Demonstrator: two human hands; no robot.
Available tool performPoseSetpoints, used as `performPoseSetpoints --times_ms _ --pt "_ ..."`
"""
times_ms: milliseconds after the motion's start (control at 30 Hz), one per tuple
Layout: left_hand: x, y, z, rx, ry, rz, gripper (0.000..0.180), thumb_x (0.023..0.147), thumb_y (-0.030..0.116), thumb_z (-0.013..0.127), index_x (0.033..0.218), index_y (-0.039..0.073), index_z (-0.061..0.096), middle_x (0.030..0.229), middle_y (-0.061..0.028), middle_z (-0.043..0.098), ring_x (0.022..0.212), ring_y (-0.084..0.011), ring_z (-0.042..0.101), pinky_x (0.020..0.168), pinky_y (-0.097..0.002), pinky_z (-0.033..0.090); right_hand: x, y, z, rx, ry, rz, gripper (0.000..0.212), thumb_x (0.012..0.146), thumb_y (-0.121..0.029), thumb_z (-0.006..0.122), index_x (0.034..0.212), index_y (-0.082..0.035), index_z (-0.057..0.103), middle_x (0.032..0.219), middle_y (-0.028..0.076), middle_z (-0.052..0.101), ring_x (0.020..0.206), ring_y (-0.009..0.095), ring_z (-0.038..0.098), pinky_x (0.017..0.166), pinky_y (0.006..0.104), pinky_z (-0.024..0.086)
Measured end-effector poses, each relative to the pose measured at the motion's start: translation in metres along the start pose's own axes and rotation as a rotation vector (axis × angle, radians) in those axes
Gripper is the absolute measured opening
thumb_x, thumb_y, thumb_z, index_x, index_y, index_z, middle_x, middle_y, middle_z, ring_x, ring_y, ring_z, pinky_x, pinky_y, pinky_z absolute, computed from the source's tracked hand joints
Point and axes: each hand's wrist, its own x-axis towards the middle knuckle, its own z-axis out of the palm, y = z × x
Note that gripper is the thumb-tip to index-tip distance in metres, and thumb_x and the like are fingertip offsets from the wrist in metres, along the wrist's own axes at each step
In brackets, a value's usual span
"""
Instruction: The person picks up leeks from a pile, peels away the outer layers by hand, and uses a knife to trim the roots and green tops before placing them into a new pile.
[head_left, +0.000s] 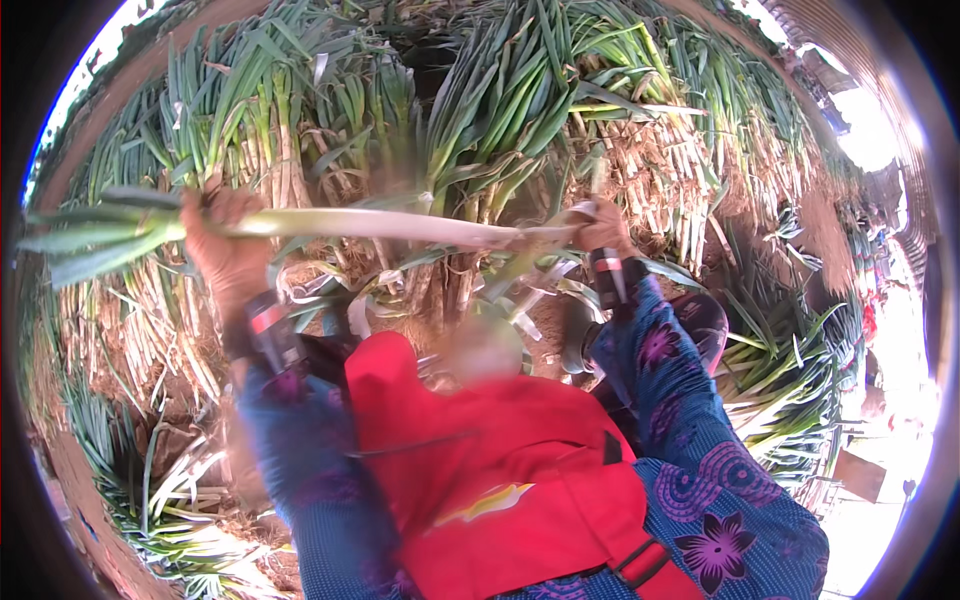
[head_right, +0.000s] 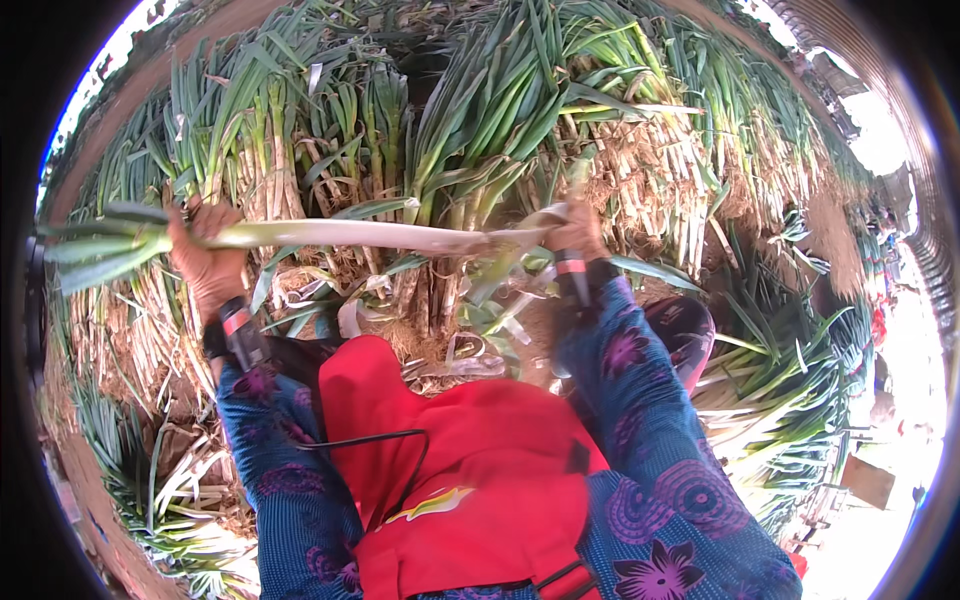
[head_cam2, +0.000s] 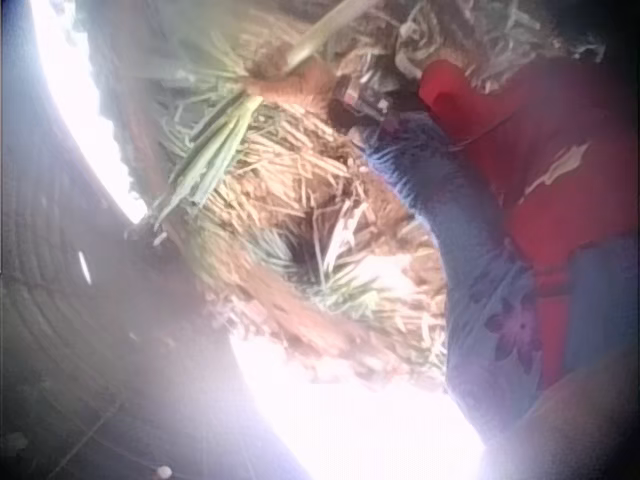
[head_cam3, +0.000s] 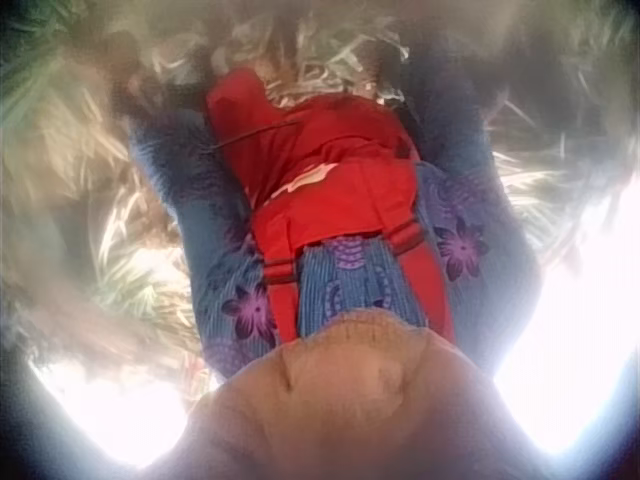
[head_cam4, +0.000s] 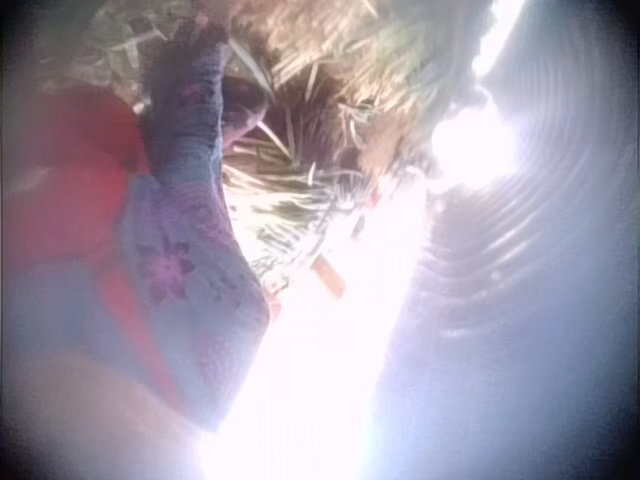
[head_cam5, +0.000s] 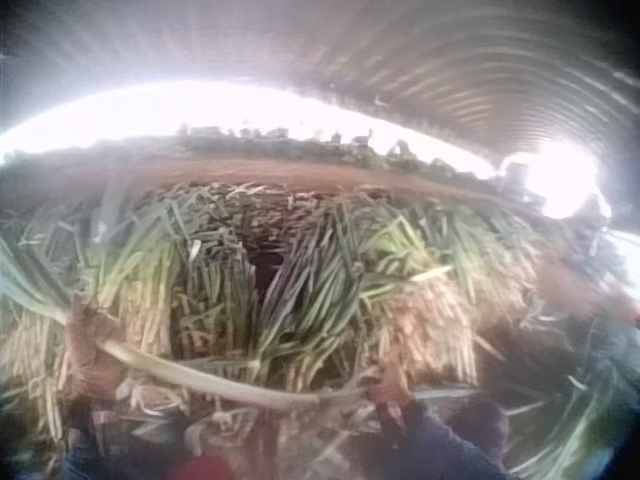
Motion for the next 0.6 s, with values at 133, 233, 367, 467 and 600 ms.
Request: performPoseSetpoints --times_ms 133,233,367,467,600 --pt "0.003 0.056 -0.027 -0.041 -0.004 -0.002 0.027 0.079 0.027 0.074 0.081 0.008 0.056 0.057 0.0038 0.044 0.053 -0.0078 0.040 0.056 -0.0243 0.037 0.011 0.073 -0.114 0.371 0.211 0.083 0.026 0.077 -0.009 0.066 0.099 -0.002 0.054 0.066 0.004 0.054 0.059 0.015 0.056 0.048 0.0285 0.047" --pt "0.015 0.034 -0.027 -0.019 0.146 0.057 0.033 0.074 0.030 0.078 0.082 0.008 0.055 0.061 0.0017 0.048 0.059 -0.0121 0.047 0.063 -0.0297 0.041 0.037 0.119 -0.189 0.290 0.049 0.486 0.047 0.085 -0.029 0.059 0.117 0.004 0.051 0.085 0.014 0.063 0.076 0.025 0.061 0.064 0.0349 0.050" --pt "0.002 0.028 -0.018 0.155 0.188 0.152 0.034 0.082 0.031 0.065 0.094 0.003 0.049 0.080 -0.0097 0.053 0.076 -0.0238 0.054 0.081 -0.0433 0.045 0.037 0.059 -0.098 -0.529 0.145 0.198 0.060 0.084 -0.035 0.061 0.130 -0.001 0.047 0.120 0.023 0.058 0.111 0.032 0.056 0.093 0.0396 0.044" --pt "0.002 0.008 -0.015 0.096 0.076 0.035 0.029 0.084 0.028 0.064 0.094 0.004 0.050 0.081 -0.0079 0.055 0.071 -0.0249 0.055 0.078 -0.0413 0.047 -0.008 -0.062 -0.012 -0.124 -0.215 -0.227 0.051 0.089 -0.025 0.060 0.134 -0.006 0.045 0.126 0.019 0.055 0.113 0.030 0.055 0.094 0.0365 0.045" --pt "0.012 0.007 -0.016 0.073 0.051 0.070 0.026 0.086 0.025 0.062 0.095 0.005 0.051 0.084 -0.0089 0.055 0.076 -0.0272 0.057 0.079 -0.0464 0.048 -0.063 -0.138 0.065 -0.248 -0.477 -0.601 0.044 0.086 -0.027 0.066 0.125 -0.009 0.054 0.118 0.011 0.058 0.108 0.021 0.058 0.090 0.0318 0.047"
